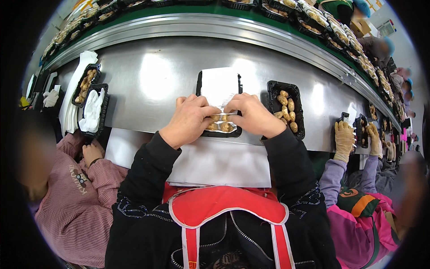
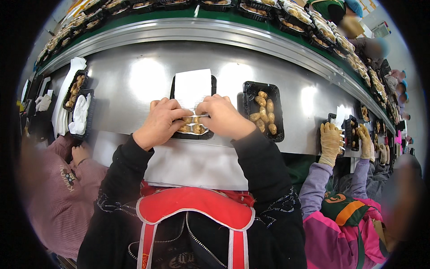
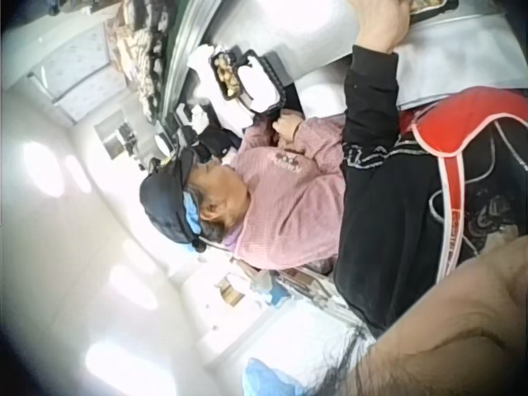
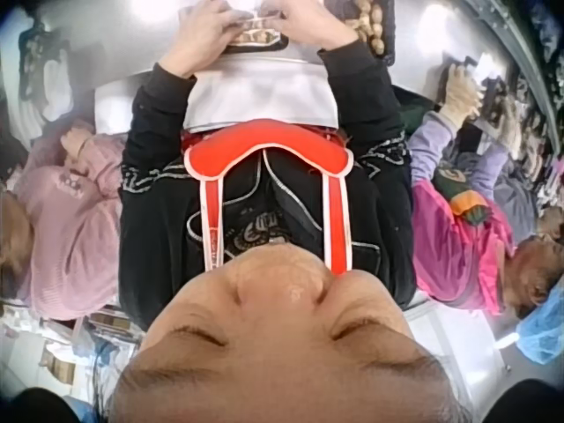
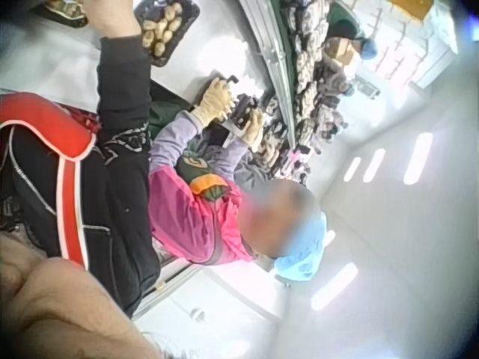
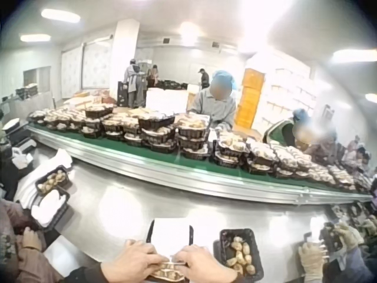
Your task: The person places small round food items into black plastic trays on a moving conveyor belt, then folds white paper over the items to cover them. The person repeats this process for multiple trays as they move along the line.
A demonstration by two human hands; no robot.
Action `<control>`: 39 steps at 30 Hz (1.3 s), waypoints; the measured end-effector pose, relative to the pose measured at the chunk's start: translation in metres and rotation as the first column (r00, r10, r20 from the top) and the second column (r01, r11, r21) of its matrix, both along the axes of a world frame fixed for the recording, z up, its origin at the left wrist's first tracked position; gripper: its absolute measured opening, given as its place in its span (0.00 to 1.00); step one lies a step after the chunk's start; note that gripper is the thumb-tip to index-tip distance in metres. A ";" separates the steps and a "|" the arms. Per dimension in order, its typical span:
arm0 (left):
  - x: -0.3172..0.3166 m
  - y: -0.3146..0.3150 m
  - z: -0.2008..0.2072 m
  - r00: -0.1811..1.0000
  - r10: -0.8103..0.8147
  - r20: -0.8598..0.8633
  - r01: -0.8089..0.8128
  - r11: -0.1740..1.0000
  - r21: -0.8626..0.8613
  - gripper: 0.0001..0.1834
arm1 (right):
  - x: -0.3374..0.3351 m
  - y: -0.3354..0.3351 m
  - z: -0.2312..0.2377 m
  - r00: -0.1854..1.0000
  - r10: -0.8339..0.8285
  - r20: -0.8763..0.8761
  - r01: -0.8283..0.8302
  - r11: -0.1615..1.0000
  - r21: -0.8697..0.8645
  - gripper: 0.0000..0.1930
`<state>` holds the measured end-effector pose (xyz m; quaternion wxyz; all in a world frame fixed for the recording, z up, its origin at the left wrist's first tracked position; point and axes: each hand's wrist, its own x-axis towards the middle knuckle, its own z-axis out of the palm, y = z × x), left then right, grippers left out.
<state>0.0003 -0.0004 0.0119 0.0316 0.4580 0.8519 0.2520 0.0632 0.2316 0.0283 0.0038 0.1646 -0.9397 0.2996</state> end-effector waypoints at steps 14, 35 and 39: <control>0.000 0.002 0.006 1.000 -0.017 0.014 0.017 0.999 0.047 0.14 | 0.059 0.132 0.018 0.681 -0.715 -0.158 0.669 0.696 -0.261 0.03; 0.000 0.002 0.007 1.000 -0.022 -0.003 0.022 1.000 0.002 0.15 | 0.047 0.099 -0.009 0.765 -0.635 -0.106 0.644 0.755 0.125 0.14; 0.001 0.000 0.005 1.000 -0.018 0.001 0.018 1.000 -0.013 0.15 | 0.034 0.070 0.022 0.868 -0.437 0.237 0.464 0.541 -0.702 0.13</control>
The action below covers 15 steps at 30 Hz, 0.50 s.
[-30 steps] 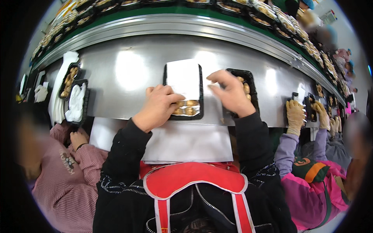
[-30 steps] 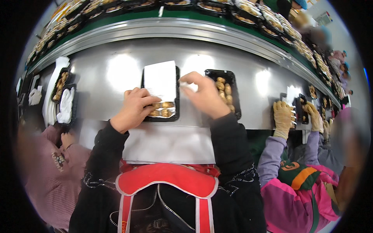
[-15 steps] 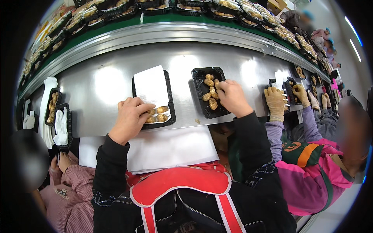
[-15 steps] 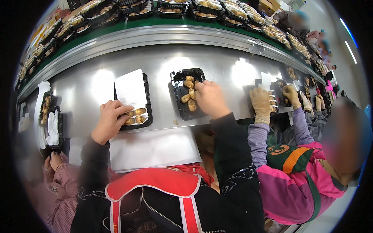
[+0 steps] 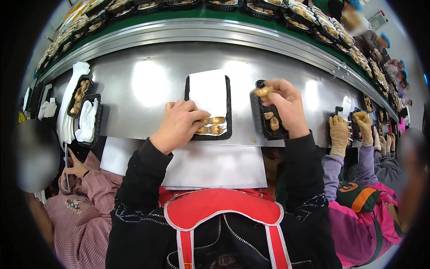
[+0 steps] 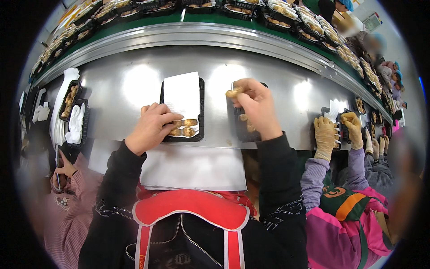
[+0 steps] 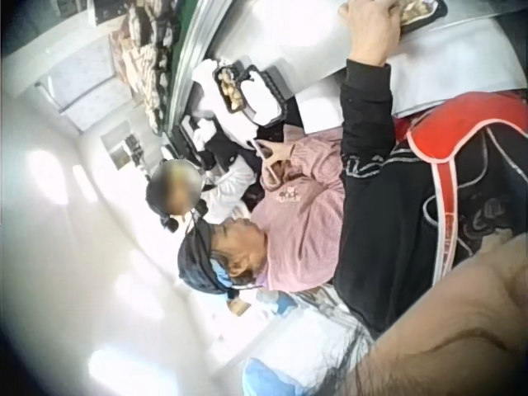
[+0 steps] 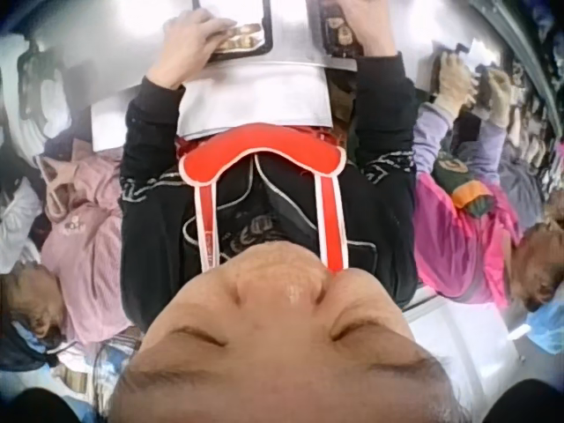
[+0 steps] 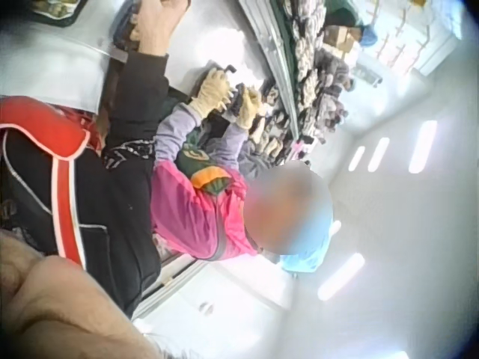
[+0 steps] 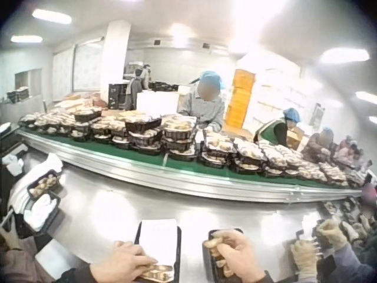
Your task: The person places small round food items into black plastic trays on a moving conveyor belt, then folds white paper over the items to cover them. The person repeats this process for multiple trays as they move along the line.
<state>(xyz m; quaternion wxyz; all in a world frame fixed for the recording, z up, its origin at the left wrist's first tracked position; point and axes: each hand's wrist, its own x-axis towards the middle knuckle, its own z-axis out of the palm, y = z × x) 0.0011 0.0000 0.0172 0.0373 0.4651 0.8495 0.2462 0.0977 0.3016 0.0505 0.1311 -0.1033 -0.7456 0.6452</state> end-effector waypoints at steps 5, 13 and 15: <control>0.000 0.000 -0.002 1.000 0.007 -0.030 -0.006 1.000 0.016 0.14 | -0.037 -0.078 -0.012 0.976 0.198 -0.093 -0.216 0.938 -0.270 0.09; 0.004 -0.003 -0.012 0.990 0.082 -0.119 -0.057 0.979 0.198 0.07 | -0.052 -0.096 -0.045 0.917 0.386 0.104 -0.377 0.921 -0.093 0.10; 0.005 -0.005 -0.011 0.989 0.101 -0.111 -0.075 0.973 0.218 0.09 | -0.053 -0.094 -0.041 0.906 0.397 0.148 -0.398 0.917 -0.029 0.11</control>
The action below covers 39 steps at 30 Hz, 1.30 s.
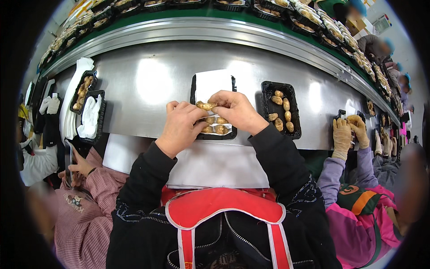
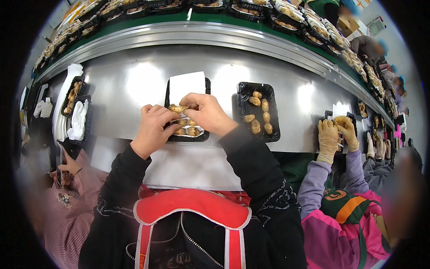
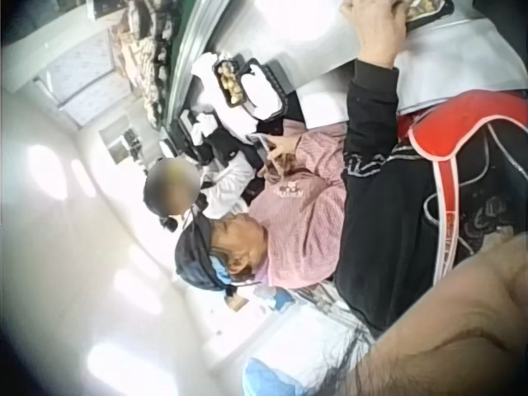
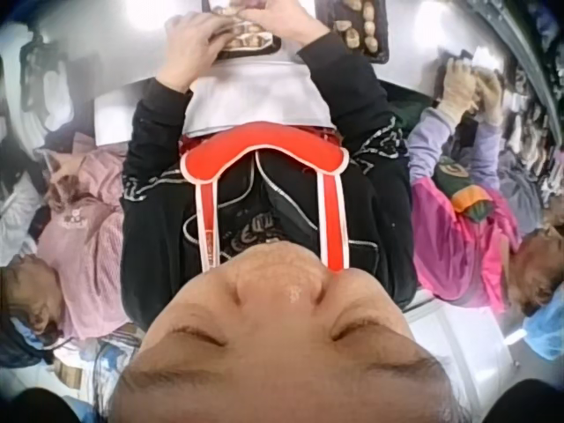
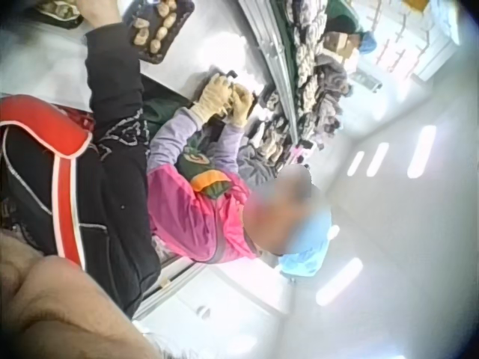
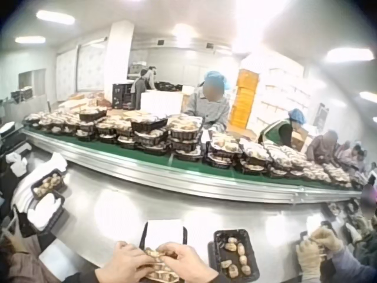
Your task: The person places small round food items into black plastic trays on a moving conveyor belt, then folds white paper over the items to cover them. The person repeats this process for multiple trays as they move along the line.
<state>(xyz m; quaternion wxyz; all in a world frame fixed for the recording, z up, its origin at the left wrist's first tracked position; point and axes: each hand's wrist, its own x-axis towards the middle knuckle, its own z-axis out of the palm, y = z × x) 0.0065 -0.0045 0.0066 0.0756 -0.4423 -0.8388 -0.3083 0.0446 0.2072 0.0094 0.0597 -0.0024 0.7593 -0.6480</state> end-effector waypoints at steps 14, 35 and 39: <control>0.003 0.001 -0.001 0.996 0.093 0.003 -0.093 0.996 0.006 0.21 | -0.001 0.004 -0.009 0.972 0.076 -0.221 0.006 0.937 0.349 0.10; 0.000 0.005 -0.002 0.999 0.038 -0.034 -0.039 0.999 -0.033 0.18 | 0.008 0.007 0.001 0.942 0.138 -0.307 0.024 0.882 0.470 0.08; 0.000 0.003 0.000 0.999 0.036 -0.019 -0.037 0.999 -0.037 0.18 | 0.029 0.050 0.025 0.892 -0.138 -0.431 0.334 0.843 0.421 0.08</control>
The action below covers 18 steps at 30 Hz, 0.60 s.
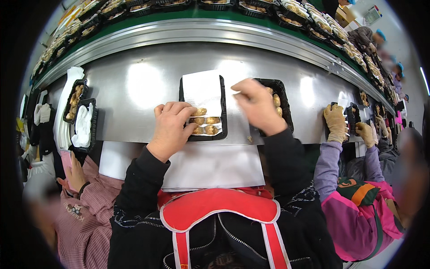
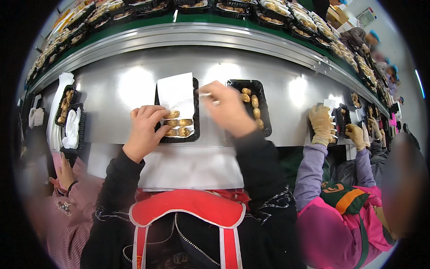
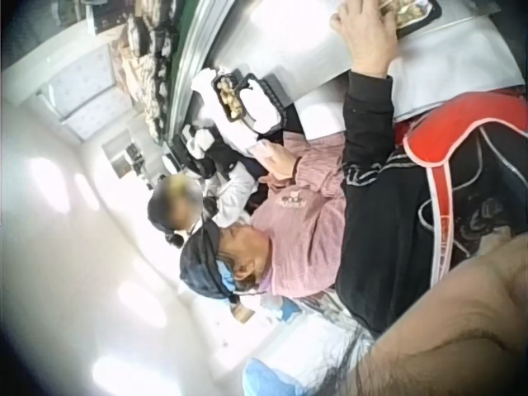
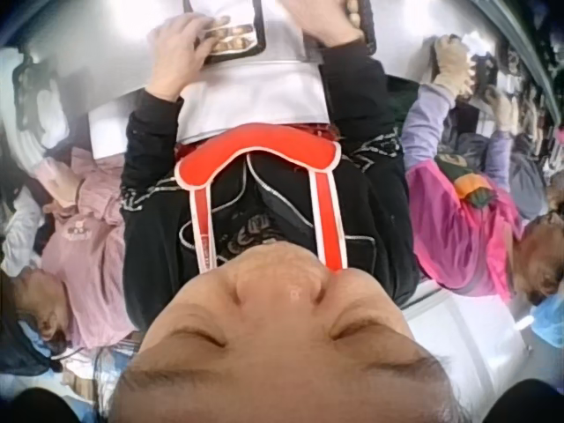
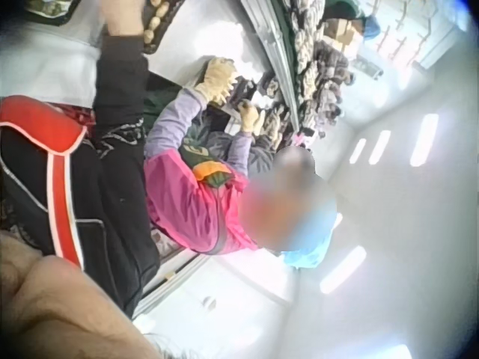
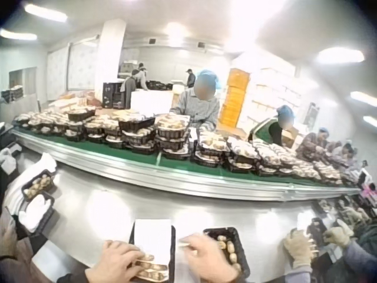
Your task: The person places small round food items into black plastic trays on a moving conveyor belt, then folds white paper over the items to cover them. The person repeats this process for multiple trays as they move along the line.
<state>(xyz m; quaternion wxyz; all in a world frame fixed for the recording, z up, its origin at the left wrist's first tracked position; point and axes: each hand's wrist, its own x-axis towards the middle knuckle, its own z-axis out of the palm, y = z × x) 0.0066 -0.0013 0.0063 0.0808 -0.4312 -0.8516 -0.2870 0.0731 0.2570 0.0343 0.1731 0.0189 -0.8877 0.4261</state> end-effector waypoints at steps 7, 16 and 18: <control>0.000 0.000 0.001 1.000 -0.002 0.005 0.002 1.000 -0.005 0.18 | 0.051 0.077 0.010 0.973 -0.111 0.200 0.015 0.904 0.426 0.09; 0.001 -0.001 0.007 1.000 0.008 0.023 -0.007 0.999 -0.041 0.18 | 0.048 0.074 -0.025 0.986 -0.083 0.143 0.004 0.876 0.482 0.09; 0.001 -0.001 0.006 1.000 0.004 0.028 -0.003 0.999 -0.034 0.18 | 0.048 0.070 -0.019 0.977 -0.156 0.145 0.104 0.942 0.318 0.09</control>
